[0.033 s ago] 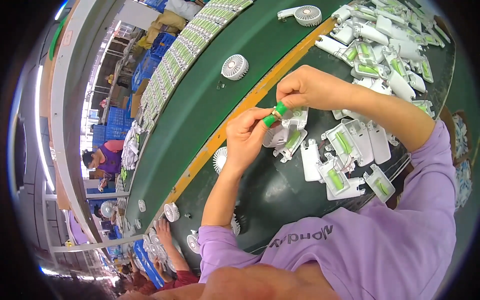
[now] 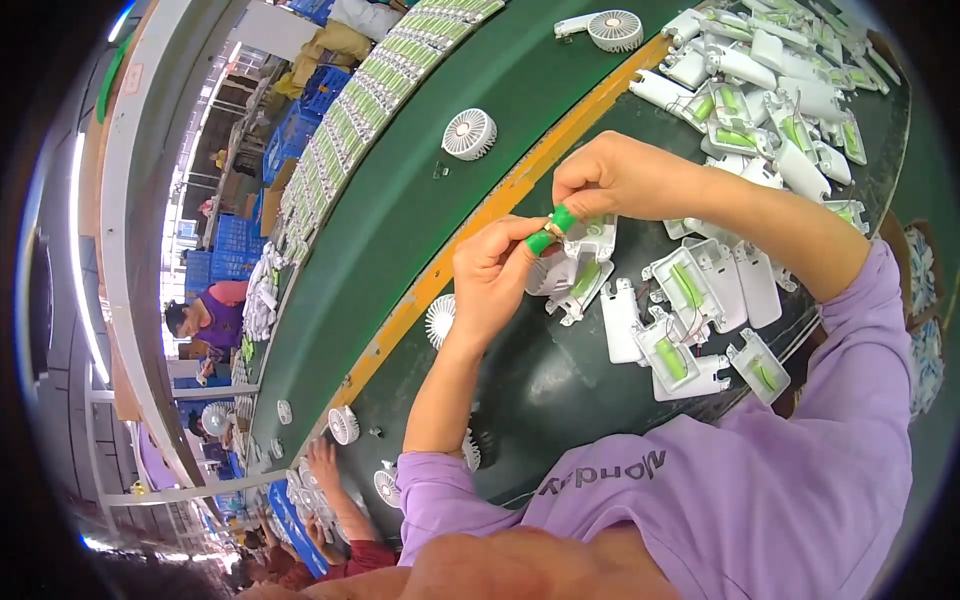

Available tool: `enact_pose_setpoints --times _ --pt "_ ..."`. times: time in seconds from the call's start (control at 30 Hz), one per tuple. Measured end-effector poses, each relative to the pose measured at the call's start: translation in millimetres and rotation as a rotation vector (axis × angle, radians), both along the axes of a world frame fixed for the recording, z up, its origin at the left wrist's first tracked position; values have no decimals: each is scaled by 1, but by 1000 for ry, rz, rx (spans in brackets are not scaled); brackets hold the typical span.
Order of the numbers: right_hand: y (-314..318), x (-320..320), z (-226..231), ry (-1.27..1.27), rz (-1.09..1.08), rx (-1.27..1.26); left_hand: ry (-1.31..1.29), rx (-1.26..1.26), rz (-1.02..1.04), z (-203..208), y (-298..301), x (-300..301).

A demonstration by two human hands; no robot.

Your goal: The person assembles portable electric fans along a conveyor line, connecting wiring and circuit components to battery casings and fan heads by hand.

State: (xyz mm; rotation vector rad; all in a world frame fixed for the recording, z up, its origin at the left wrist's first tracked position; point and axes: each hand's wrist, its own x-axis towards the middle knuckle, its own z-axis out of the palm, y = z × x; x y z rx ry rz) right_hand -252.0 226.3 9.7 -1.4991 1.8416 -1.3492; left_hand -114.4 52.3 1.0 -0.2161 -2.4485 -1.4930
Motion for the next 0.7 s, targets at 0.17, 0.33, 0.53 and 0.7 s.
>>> enact_pose_setpoints --times 0.17,0.33,0.53,0.7 --pt "1 -5 -5 211 65 -102 108 -91 1 -3 3 0" --pt "1 -10 -5 638 91 -327 232 -245 2 3 6 -2" --pt "1 -10 -14 402 82 -275 285 -270 -64 6 6 -3" --pt "4 -5 -16 17 52 -70 263 -274 -84 2 8 -4"
